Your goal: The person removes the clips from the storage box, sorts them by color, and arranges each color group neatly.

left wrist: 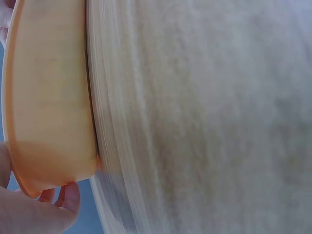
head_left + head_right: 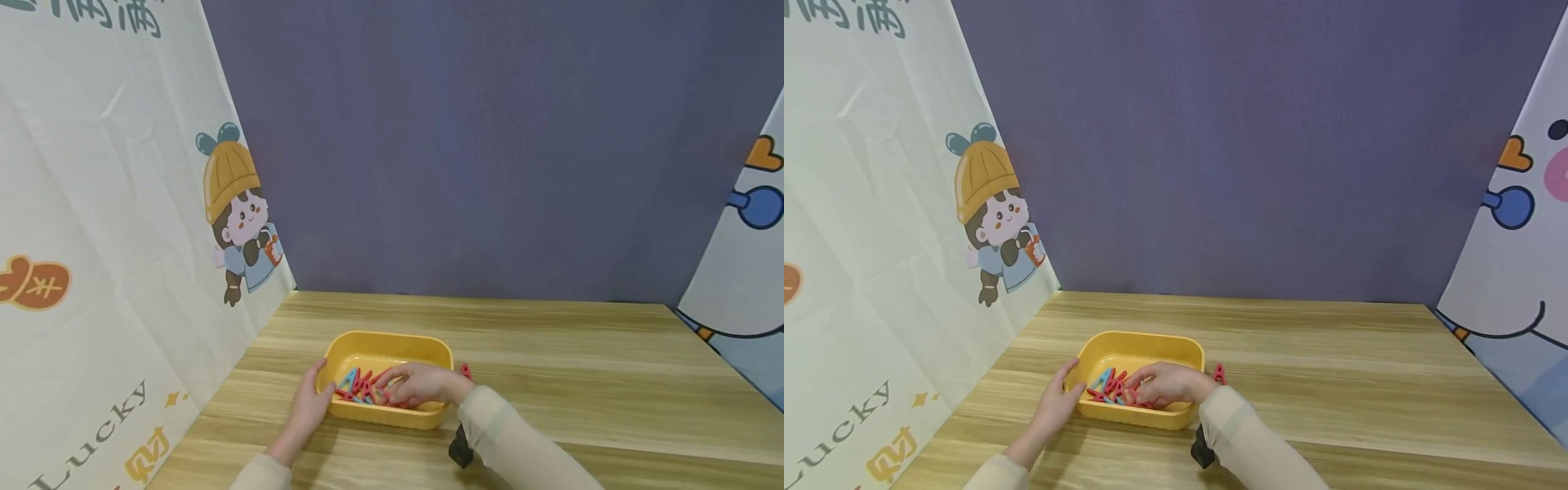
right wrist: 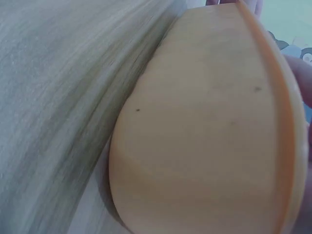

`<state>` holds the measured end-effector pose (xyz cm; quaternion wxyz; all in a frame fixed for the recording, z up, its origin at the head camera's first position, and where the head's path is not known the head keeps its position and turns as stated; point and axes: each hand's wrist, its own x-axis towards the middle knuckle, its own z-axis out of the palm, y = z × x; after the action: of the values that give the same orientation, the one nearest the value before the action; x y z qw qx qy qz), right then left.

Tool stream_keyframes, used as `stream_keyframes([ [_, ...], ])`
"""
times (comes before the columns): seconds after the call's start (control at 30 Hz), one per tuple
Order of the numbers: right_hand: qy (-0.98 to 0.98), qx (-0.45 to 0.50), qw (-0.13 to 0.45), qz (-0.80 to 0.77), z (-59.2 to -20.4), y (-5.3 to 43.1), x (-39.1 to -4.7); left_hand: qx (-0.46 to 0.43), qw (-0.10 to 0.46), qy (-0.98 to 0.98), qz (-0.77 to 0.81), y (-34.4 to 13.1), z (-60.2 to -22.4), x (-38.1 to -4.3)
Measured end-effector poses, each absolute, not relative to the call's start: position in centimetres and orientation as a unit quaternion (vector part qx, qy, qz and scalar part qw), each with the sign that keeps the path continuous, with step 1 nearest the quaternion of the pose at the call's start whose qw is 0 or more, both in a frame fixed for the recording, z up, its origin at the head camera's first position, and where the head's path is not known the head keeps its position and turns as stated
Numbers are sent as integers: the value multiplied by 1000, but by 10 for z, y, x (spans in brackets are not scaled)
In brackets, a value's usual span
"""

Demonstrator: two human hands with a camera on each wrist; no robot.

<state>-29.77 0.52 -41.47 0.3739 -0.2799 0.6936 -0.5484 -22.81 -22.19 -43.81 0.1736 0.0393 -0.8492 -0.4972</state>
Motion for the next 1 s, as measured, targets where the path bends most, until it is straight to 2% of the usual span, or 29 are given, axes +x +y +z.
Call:
stream_keyframes([
  [0.27, 678, -264, 351, -590, -407, 21, -298, 46, 159, -851, -499, -221, -439, -228],
  [1.0, 648, -213, 274, -678, -401, 77, -307, 42, 163, -855, -490, -222, -436, -225],
])
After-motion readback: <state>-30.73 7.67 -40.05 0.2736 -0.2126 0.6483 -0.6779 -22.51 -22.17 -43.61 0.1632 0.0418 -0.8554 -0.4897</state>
